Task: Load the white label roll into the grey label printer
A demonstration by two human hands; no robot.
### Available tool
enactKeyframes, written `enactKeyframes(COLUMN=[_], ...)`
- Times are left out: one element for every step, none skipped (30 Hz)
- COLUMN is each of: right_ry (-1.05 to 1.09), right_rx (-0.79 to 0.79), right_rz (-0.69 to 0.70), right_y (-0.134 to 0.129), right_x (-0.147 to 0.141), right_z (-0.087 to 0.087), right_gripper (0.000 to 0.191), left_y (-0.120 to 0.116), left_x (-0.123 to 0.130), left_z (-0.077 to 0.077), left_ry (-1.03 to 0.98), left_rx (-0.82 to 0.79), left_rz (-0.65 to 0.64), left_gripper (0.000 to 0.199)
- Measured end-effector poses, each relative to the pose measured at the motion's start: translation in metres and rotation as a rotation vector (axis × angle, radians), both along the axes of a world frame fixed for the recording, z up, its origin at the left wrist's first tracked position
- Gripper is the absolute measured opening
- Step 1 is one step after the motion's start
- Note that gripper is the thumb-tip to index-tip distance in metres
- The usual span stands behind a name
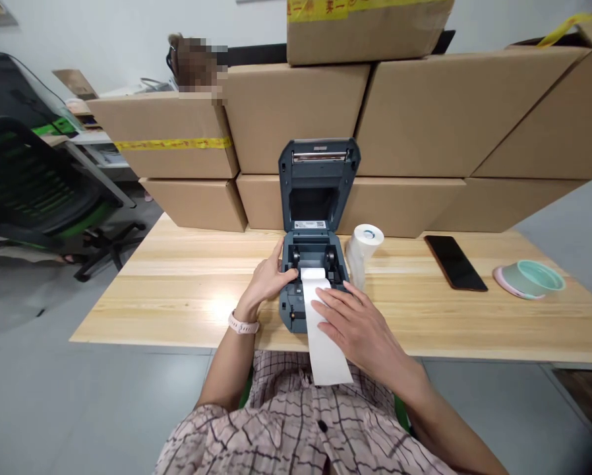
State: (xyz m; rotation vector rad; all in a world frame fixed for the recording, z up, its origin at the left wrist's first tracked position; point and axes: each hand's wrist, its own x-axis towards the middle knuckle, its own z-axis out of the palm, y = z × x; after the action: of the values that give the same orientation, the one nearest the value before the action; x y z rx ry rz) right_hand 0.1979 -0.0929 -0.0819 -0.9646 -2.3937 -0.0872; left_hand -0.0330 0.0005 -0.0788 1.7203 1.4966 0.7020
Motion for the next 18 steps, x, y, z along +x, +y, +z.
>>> enactKeyframes(right_ry=[0.004, 0.01, 0.018, 0.024, 0.029, 0.03, 0.029, 0.031, 0.036, 0.045, 0.063, 0.096, 0.148, 0.229, 0.331, 0.443, 0.554, 0.645], right_rx=[0.001, 0.004, 0.006, 0.005, 0.003, 0.0, -0.003, -0.005, -0.007, -0.014, -0.033, -0.064, -0.096, -0.121, -0.129, -0.121, -0.1, -0.072], right_rz=[0.005, 0.011, 0.014, 0.014, 0.01, 0.005, 0.001, -0.004, -0.009, -0.01, 0.006, 0.044, 0.099, 0.144, 0.164, 0.144, 0.087, -0.001], right_y=[-0.001, -0.002, -0.003, -0.003, -0.004, -0.005, -0.006, -0.008, -0.009, -0.011, -0.013, -0.013, -0.013, -0.01, -0.003, 0.008, 0.023, 0.044], right_x=[-0.001, -0.002, -0.002, -0.004, -0.005, -0.006, -0.007, -0.008, -0.009, -0.009, -0.009, -0.007, -0.004, 0.0, 0.004, 0.009, 0.014, 0.019], right_z=[0.0, 0.0, -0.001, -0.002, -0.002, -0.003, -0.004, -0.004, -0.003, -0.002, 0.0, 0.003, 0.007, 0.012, 0.018, 0.025, 0.031, 0.038], right_gripper=[0.025, 0.025, 0.025, 0.025, 0.026, 0.026, 0.027, 0.027, 0.027, 0.027, 0.025, 0.023, 0.02, 0.017, 0.014, 0.015, 0.017, 0.023], left_y=[0.0, 0.0, 0.0, 0.0, 0.0, 0.0, 0.0, 0.0, 0.001, 0.002, 0.003, 0.003, 0.002, 0.0, -0.004, -0.01, -0.017, -0.026], left_x=[0.0, -0.001, -0.001, -0.002, -0.002, -0.002, -0.002, -0.003, -0.003, -0.003, -0.003, -0.004, -0.004, -0.003, -0.002, 0.0, 0.002, 0.006], left_z=[-0.001, -0.001, -0.002, -0.002, -0.003, -0.003, -0.003, -0.003, -0.003, -0.003, -0.003, -0.004, -0.004, -0.004, -0.005, -0.005, -0.006, -0.006], left_ry=[-0.012, -0.018, -0.015, -0.007, 0.001, 0.005, 0.007, 0.008, 0.008, 0.01, 0.014, 0.024, 0.037, 0.045, 0.04, 0.019, -0.017, -0.061], left_rx=[0.005, 0.011, 0.014, 0.015, 0.014, 0.015, 0.014, 0.012, 0.01, 0.008, 0.005, 0.0, -0.006, -0.004, 0.015, 0.054, 0.106, 0.162], left_rz=[-0.006, -0.009, -0.009, -0.005, -0.004, -0.004, -0.007, -0.009, -0.011, -0.012, -0.014, -0.014, -0.004, 0.018, 0.048, 0.08, 0.098, 0.095], left_gripper=[0.092, 0.093, 0.094, 0.095, 0.096, 0.096, 0.096, 0.096, 0.095, 0.095, 0.095, 0.095, 0.095, 0.095, 0.096, 0.097, 0.098, 0.099])
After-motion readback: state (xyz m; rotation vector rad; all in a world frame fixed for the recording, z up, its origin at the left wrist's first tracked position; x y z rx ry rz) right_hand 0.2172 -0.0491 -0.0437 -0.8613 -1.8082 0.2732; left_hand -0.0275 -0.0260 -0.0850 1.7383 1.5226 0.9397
